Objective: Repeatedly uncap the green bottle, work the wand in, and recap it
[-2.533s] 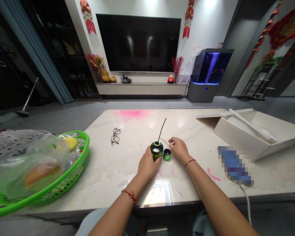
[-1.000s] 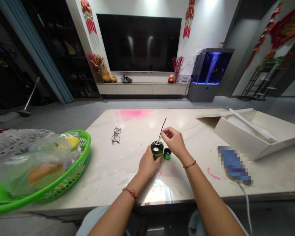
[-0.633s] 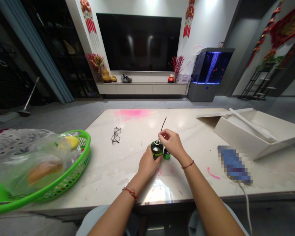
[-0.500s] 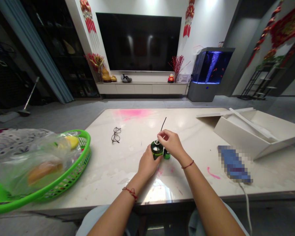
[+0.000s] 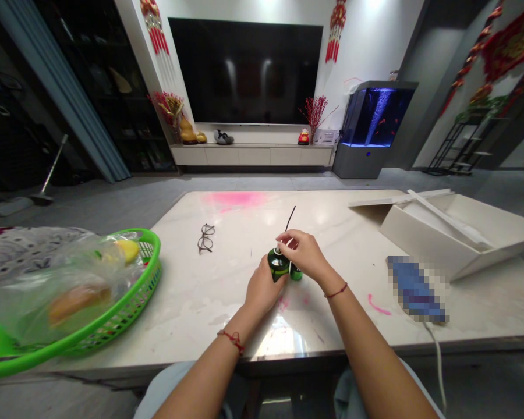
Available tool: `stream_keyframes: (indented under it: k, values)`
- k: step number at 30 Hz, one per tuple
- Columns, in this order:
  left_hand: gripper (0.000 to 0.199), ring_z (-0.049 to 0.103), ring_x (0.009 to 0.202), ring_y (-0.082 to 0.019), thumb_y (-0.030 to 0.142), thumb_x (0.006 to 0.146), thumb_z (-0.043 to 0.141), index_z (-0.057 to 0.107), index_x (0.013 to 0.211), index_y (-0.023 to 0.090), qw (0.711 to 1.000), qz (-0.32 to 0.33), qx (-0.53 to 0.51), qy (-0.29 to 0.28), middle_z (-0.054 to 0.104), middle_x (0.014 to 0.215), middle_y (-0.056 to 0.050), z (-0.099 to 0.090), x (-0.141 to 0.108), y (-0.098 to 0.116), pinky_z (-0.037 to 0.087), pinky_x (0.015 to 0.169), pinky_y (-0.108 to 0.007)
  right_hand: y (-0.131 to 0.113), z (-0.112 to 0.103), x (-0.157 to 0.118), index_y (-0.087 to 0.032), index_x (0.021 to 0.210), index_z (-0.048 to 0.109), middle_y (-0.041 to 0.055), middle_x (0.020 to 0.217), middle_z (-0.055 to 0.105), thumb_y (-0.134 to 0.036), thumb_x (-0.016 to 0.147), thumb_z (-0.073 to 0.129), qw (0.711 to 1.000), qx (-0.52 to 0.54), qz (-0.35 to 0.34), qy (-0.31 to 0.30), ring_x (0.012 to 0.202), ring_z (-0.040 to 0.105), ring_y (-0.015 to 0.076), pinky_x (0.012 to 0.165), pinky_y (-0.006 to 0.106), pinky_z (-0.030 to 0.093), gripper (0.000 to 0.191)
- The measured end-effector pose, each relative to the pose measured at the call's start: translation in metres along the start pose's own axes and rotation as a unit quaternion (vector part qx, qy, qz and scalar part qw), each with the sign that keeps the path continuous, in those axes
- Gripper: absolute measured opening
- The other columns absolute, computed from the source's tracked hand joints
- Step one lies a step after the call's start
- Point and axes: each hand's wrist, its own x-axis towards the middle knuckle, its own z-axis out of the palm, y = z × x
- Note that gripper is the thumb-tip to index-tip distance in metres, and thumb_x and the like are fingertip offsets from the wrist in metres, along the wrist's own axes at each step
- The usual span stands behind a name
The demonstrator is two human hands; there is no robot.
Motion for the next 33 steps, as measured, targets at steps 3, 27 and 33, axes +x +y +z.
stream_keyframes:
  k: [3, 27, 33]
  values:
    - [0.045, 0.059, 0.092, -0.026, 0.032, 0.073, 0.057, 0.039, 0.114, 0.021, 1.0, -0.005, 0.0, -0.006, 0.061, 0.104, -0.009, -0.0002, 0.0002, 0.0, 0.042, 0.07, -0.032, 0.0019, 0.001, -0.0002, -0.019, 0.08, 0.066, 0.0012, 0.079, 0.061, -0.019, 0.072, 0.054, 1.0, -0.016, -0.012, 0.002, 0.061, 0.054, 0.0095, 0.064, 0.024, 0.045, 0.014]
    - [0.048, 0.059, 0.093, -0.026, 0.032, 0.073, 0.056, 0.038, 0.115, 0.019, 1.0, -0.019, 0.014, -0.012, 0.061, 0.106, -0.011, -0.0011, 0.0004, 0.0042, 0.042, 0.071, -0.031, 0.0032, 0.006, -0.0039, -0.023, 0.086, 0.066, 0.0031, 0.081, 0.058, -0.021, 0.08, 0.05, 0.975, -0.212, -0.03, -0.051, 0.073, 0.055, 0.0144, 0.064, 0.025, 0.039, 0.018]
    - [0.047, 0.059, 0.092, -0.025, 0.032, 0.074, 0.055, 0.037, 0.115, 0.019, 1.0, -0.01, 0.021, -0.014, 0.06, 0.107, -0.011, -0.0026, 0.0, 0.0052, 0.042, 0.069, -0.03, 0.0035, 0.008, -0.0049, -0.023, 0.09, 0.066, 0.004, 0.085, 0.06, -0.021, 0.081, 0.048, 0.974, -0.217, -0.026, -0.056, 0.076, 0.057, 0.0159, 0.065, 0.026, 0.04, 0.02]
